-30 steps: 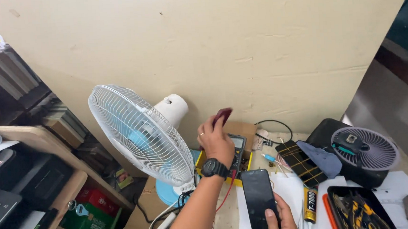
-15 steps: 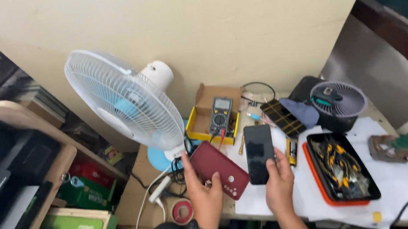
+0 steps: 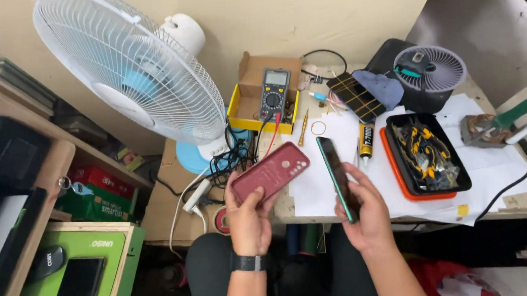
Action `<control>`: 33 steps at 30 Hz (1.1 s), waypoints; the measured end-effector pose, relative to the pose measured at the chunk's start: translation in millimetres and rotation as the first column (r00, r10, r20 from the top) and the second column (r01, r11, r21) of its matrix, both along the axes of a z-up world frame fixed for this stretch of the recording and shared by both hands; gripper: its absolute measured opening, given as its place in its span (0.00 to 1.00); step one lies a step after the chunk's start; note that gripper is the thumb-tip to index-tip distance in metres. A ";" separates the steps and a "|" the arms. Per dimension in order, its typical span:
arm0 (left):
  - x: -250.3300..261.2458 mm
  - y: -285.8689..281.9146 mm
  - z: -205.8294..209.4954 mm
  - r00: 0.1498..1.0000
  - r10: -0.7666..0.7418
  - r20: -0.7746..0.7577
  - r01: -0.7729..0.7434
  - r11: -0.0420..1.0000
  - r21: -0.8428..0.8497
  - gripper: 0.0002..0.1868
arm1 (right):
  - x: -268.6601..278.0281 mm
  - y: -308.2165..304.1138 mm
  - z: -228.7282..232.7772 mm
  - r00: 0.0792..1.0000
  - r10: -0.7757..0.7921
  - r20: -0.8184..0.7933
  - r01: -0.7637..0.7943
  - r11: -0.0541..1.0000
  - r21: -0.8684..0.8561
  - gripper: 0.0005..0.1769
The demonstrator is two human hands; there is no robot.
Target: The person handles a green smartphone and a SIM card tray on a cluttered workbench. They use a small tool to manipulate the SIM tray and then insert it into the phone. Finally, they pick up a black smartphone and interact with the screen.
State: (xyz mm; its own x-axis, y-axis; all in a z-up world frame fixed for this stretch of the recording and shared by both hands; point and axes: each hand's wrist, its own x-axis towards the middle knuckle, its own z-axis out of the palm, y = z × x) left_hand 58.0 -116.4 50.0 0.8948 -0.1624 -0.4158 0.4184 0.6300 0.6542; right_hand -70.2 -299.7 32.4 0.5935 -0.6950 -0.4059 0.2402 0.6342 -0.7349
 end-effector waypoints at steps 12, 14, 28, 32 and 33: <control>-9.0 -35.1 -13.3 0.978 -0.202 0.045 0.200 0.979 0.045 0.36 | 6.7 0.9 -10.8 0.968 0.031 -0.249 -0.214 0.619 -0.756 0.40; 2.7 -46.5 -19.9 0.974 -0.209 0.090 0.206 0.978 0.046 0.39 | 7.9 -4.2 -14.1 0.966 -0.061 -0.253 -0.213 0.371 -0.904 0.43; 21.7 -77.5 -59.1 0.936 -0.346 -0.058 0.293 0.863 -0.412 0.26 | 7.9 -5.3 -19.7 0.932 -0.239 -0.271 -0.275 0.016 -0.961 0.30; 23.6 -77.6 -60.2 0.932 -0.361 -0.037 0.313 0.851 -0.422 0.28 | 9.6 -4.9 -17.0 0.930 -0.196 -0.310 -0.303 0.068 -0.951 0.31; 23.5 -77.9 -58.6 0.936 -0.347 -0.050 0.296 0.859 -0.418 0.27 | 10.7 -4.2 -15.4 0.936 -0.187 -0.299 -0.287 0.090 -0.954 0.29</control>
